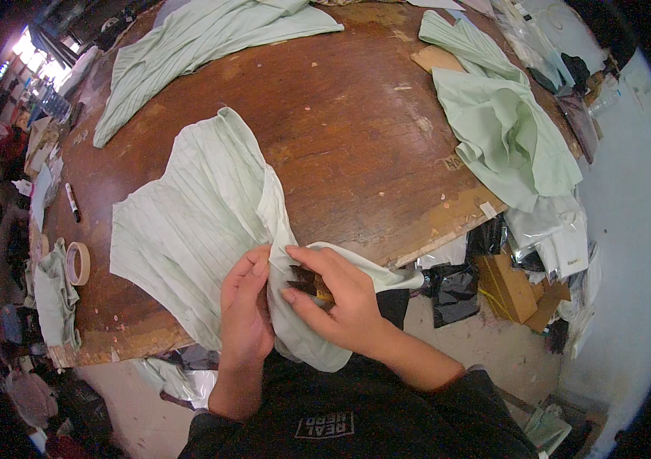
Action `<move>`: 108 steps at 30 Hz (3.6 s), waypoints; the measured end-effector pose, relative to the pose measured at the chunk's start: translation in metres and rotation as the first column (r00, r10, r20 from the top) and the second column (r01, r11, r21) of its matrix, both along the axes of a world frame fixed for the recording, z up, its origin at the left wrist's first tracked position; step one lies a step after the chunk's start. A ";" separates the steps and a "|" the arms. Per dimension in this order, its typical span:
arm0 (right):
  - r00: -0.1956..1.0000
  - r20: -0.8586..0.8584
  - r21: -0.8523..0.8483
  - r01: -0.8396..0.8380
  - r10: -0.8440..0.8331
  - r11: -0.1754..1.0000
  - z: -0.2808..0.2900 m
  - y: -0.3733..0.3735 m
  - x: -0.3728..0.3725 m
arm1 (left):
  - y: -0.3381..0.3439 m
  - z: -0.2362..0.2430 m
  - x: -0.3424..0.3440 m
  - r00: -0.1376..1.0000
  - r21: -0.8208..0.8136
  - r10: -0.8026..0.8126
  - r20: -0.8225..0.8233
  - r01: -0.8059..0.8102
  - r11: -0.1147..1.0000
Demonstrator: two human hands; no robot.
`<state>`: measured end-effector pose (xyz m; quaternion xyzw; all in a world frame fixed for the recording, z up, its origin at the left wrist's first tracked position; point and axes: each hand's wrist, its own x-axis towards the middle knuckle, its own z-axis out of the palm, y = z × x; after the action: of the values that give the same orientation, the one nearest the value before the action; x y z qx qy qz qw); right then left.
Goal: The person uses a small blade to cut along the edge of a light green pleated fabric laid on a wooden table. The person repeatedly repositions the fabric and continues cutting along its edge throughout the clip.
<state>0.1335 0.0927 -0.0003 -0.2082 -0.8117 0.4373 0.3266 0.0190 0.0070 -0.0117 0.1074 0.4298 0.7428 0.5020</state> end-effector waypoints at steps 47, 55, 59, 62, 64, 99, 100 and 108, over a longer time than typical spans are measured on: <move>0.996 0.083 0.119 0.013 -0.023 0.993 0.009 0.012 0.009 | 0.007 0.001 -0.007 0.949 0.030 0.120 -0.293 -0.116 0.993; 0.995 0.092 0.219 0.008 -0.029 0.976 0.010 0.018 0.008 | 0.005 0.002 -0.008 0.997 0.036 0.068 -0.046 -0.067 0.997; 0.999 0.049 0.368 -0.001 -0.018 0.930 0.015 0.022 0.003 | 0.005 0.002 -0.007 0.996 0.032 0.069 -0.064 -0.067 0.997; 0.999 0.042 0.440 -0.002 -0.018 0.898 0.016 0.022 0.002 | 0.005 0.002 -0.007 0.996 0.031 0.062 -0.057 -0.060 0.998; 0.999 0.034 0.461 0.003 -0.021 0.887 0.015 0.023 0.002 | 0.005 0.003 -0.006 0.997 0.031 0.059 -0.044 -0.058 0.998; 0.988 -0.020 -0.109 0.149 -0.152 0.983 0.017 0.014 0.017 | 0.006 0.003 -0.002 0.990 0.020 0.109 -0.092 -0.107 0.994; 0.990 -0.045 -0.262 0.115 -0.131 0.958 0.014 0.006 0.020 | 0.007 0.004 -0.001 0.988 0.020 0.117 -0.098 -0.115 0.993; 0.988 0.093 0.215 0.099 -0.121 0.972 0.015 0.005 0.019 | 0.004 0.002 0.002 0.982 0.034 0.116 -0.148 -0.112 0.993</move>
<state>0.1524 0.0977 0.0146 -0.2400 -0.8567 0.3187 0.3271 0.0205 0.0111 -0.0092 0.1442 0.4621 0.7657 0.4235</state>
